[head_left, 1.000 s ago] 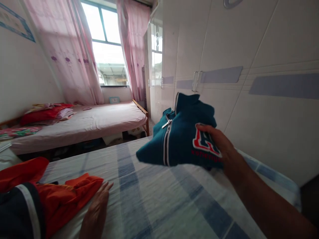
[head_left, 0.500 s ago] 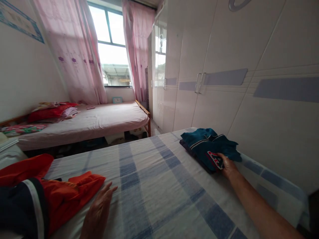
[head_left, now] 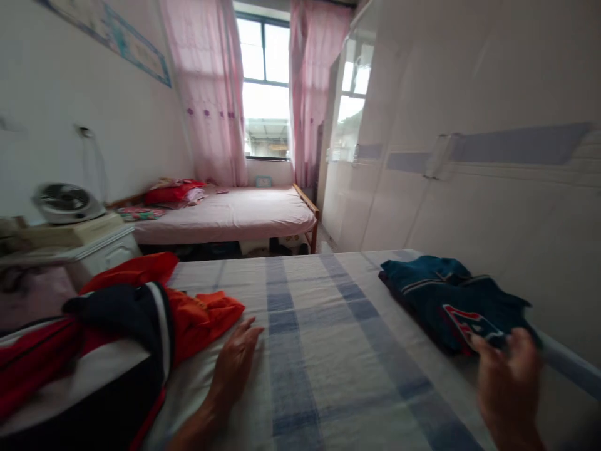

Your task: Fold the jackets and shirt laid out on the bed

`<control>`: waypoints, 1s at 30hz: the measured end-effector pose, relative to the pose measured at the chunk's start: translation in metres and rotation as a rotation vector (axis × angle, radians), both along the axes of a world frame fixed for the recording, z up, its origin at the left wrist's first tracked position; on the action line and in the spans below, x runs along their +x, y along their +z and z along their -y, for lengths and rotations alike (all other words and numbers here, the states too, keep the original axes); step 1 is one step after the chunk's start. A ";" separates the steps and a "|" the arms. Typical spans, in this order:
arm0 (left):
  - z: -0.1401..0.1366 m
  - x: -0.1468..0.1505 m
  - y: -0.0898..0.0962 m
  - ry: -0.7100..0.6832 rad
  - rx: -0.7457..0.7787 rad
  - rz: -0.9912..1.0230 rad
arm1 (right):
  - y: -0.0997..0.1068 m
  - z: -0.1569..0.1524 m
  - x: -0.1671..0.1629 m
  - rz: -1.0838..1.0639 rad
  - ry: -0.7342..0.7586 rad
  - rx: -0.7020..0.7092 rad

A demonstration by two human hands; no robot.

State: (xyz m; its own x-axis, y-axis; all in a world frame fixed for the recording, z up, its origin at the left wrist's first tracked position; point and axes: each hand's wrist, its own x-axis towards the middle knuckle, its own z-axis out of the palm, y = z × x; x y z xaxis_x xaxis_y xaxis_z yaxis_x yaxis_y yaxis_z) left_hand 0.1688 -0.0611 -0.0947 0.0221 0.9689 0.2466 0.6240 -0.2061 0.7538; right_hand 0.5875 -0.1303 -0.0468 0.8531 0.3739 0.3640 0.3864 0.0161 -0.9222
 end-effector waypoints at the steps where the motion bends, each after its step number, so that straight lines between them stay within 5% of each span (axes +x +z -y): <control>1: 0.003 0.003 0.005 0.001 0.003 -0.009 | 0.005 0.002 -0.013 0.037 0.083 0.000; 6: 0.010 0.009 0.019 0.045 0.030 -0.026 | 0.015 -0.018 -0.078 -0.021 0.743 -0.208; 11: 0.013 0.009 0.022 0.064 0.066 -0.045 | -0.012 -0.042 -0.126 0.124 1.165 -0.477; 18: 0.018 0.013 0.026 0.080 0.138 -0.122 | -0.041 -0.047 -0.131 0.517 1.134 -0.483; 23: 0.022 0.002 0.059 0.086 0.234 -0.230 | -0.040 -0.045 -0.131 0.567 1.122 -0.491; 27: 0.025 -0.045 0.098 0.284 0.281 -0.332 | -0.040 -0.045 -0.132 0.572 1.134 -0.479; 30: 0.032 -0.088 0.109 0.519 0.263 -0.386 | -0.042 -0.045 -0.132 0.560 1.144 -0.472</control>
